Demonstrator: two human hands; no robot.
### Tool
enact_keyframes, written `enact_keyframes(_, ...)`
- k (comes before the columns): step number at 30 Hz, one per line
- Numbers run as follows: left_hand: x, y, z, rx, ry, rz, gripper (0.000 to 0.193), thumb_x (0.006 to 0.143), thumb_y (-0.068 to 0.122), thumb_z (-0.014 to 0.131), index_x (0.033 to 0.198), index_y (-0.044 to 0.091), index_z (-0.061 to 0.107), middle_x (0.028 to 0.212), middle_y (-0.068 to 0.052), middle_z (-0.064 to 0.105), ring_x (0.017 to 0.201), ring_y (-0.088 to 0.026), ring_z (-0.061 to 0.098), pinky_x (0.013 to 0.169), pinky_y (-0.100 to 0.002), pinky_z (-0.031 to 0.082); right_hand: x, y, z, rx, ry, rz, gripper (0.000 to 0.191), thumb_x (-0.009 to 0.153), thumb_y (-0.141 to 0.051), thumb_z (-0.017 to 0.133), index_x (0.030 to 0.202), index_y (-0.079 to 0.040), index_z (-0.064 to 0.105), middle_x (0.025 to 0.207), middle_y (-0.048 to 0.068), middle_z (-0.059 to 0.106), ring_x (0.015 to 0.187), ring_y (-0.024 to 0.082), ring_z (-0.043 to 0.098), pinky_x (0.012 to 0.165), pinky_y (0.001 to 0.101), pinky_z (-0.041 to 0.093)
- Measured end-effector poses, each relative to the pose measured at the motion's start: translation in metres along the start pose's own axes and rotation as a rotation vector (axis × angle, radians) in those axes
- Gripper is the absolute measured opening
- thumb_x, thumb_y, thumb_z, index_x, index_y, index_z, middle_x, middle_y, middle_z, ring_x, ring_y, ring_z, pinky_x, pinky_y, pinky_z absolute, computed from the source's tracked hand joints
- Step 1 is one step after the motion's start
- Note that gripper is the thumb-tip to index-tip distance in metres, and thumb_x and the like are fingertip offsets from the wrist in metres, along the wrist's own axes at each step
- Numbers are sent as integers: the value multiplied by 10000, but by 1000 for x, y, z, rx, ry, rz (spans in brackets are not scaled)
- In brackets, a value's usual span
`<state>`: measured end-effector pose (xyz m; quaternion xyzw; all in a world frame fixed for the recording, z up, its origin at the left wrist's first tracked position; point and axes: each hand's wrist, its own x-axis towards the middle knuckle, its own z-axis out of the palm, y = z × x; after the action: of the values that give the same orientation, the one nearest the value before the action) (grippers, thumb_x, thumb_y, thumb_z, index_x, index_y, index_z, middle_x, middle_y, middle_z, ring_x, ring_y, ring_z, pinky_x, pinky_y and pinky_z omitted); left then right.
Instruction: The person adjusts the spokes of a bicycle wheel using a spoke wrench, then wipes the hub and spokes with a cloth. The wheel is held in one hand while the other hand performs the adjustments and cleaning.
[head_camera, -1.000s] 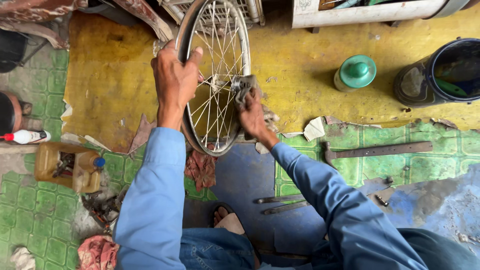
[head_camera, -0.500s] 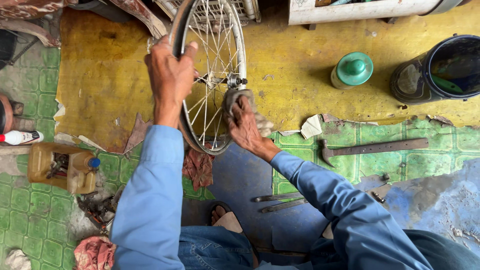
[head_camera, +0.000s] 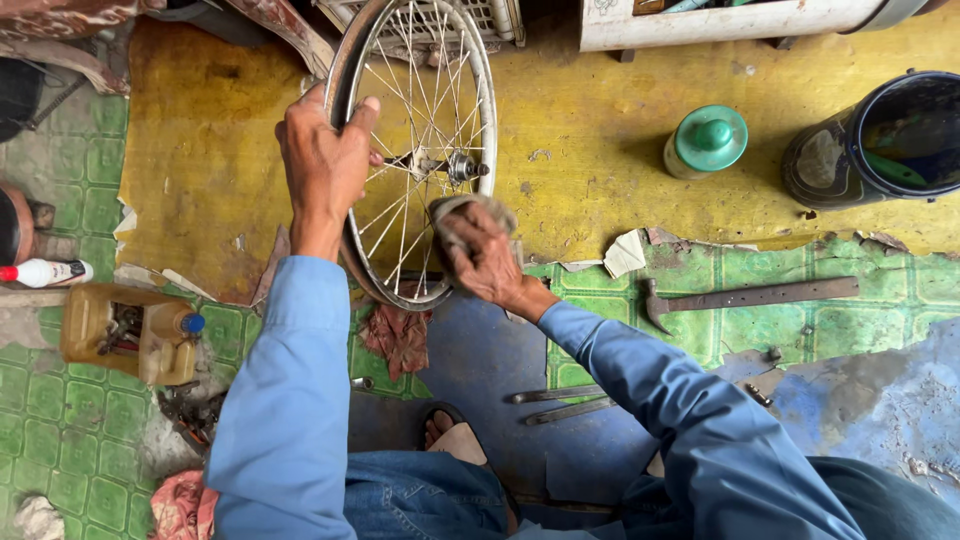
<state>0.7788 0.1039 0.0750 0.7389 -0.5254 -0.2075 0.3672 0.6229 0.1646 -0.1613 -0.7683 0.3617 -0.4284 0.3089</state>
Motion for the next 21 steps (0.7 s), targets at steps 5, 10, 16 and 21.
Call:
enact_keyframes(5,-4,4,2,69,23,55,253,964,171,726,1135,-11,684,703,-146,727,480,-167,690,537,-332,584,29,-11,-9,55,200,140,479,881,-91,632,1330,68,575,1266,316,564,1184,456,562,1040,562,488)
enact_keyframes(10,-8,9,1,38,41,69,199,944,155,746,1011,-24,690,702,-125,709,497,-165,697,521,-342,576,27,-83,-14,292,-332,176,402,889,-96,515,1269,14,588,1058,191,646,896,339,685,930,484,585)
enact_keyframes(16,-13,-1,-11,-14,-13,115,176,962,123,737,1012,-37,683,726,-129,706,529,-166,695,512,-321,577,99,-74,-119,-79,-308,554,331,995,-256,652,1054,69,673,1035,267,636,983,391,635,875,495,531)
enact_keyframes(21,-12,-14,-25,-108,-98,150,212,968,99,712,1118,-44,668,869,-122,738,554,-166,687,487,-307,582,124,-20,-152,130,-233,410,396,981,-179,600,1353,-46,626,1286,207,650,1135,345,680,994,382,550)
